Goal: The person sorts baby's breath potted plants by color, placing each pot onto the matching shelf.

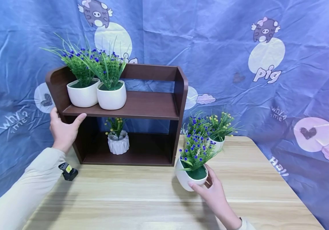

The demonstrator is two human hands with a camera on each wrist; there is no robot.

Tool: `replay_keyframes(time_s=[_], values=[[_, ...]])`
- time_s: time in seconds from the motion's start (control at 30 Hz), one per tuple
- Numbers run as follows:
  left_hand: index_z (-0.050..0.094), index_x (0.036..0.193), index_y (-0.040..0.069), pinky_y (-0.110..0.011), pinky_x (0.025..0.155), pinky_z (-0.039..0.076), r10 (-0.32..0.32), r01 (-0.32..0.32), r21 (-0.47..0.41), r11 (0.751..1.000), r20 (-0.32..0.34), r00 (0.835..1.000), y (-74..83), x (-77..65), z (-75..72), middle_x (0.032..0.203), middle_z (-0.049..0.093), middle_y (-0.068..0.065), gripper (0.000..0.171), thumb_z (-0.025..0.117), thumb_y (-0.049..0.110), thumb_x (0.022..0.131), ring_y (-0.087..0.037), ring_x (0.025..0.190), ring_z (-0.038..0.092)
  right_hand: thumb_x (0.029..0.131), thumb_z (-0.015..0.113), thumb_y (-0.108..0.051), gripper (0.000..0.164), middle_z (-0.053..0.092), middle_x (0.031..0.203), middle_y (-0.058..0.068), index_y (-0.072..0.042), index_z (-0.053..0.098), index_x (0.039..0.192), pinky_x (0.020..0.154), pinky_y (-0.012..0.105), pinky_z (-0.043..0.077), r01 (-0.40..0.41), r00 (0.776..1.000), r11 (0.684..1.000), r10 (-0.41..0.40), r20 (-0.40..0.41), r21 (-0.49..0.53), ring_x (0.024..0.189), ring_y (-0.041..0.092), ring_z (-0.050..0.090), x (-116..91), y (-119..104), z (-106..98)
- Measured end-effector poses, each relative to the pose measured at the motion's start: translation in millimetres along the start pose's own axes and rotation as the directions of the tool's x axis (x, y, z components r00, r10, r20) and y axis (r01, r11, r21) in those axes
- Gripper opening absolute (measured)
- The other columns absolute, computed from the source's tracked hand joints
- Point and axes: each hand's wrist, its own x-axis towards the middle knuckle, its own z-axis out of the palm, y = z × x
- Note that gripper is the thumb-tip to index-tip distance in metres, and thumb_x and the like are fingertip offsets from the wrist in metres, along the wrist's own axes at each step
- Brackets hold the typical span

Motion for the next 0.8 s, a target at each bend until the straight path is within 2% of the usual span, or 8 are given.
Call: replay_keyframes(time_s=[0.23,0.47,0.8], values=[[0.039,0.140,0.012,-0.027,0.105,0.033,0.002,-0.002,-0.001,1.000,-0.011,1.000,0.3,-0.7,0.5,0.133,0.053,-0.013,0.080,0.082,0.030,0.074,-0.022,0.121,0.047,0.071,0.083,-0.007,0.082,0.055,0.132,0.017,0.001,0.041,0.140,0.094,0.017,0.043,0.097,0.993,0.994,-0.100,0.070,0.041,0.111,0.007,0.056,-8.3,-13.9,19.1],[0.039,0.141,0.012,-0.028,0.106,0.033,-0.004,0.004,0.006,1.000,-0.010,1.000,-0.4,0.1,-0.2,0.134,0.053,-0.012,0.082,0.082,0.032,0.074,-0.022,0.123,0.047,0.066,0.087,-0.010,0.087,0.054,0.133,0.010,-0.002,0.042,0.140,0.098,0.022,0.042,0.087,0.985,0.993,-0.098,0.139,0.085,0.111,0.014,0.056,-17.3,-26.2,42.0],[0.038,0.141,0.013,-0.029,0.105,0.033,-0.020,0.021,0.021,1.000,-0.006,1.000,0.2,-0.5,-0.4,0.134,0.053,-0.011,0.083,0.082,0.033,0.074,-0.022,0.122,0.047,0.066,0.087,-0.012,0.086,0.052,0.137,0.007,-0.008,0.043,0.141,0.103,0.026,0.040,0.118,0.965,0.978,-0.153,0.214,0.169,0.116,0.017,0.055,-18.4,-41.8,72.8]])
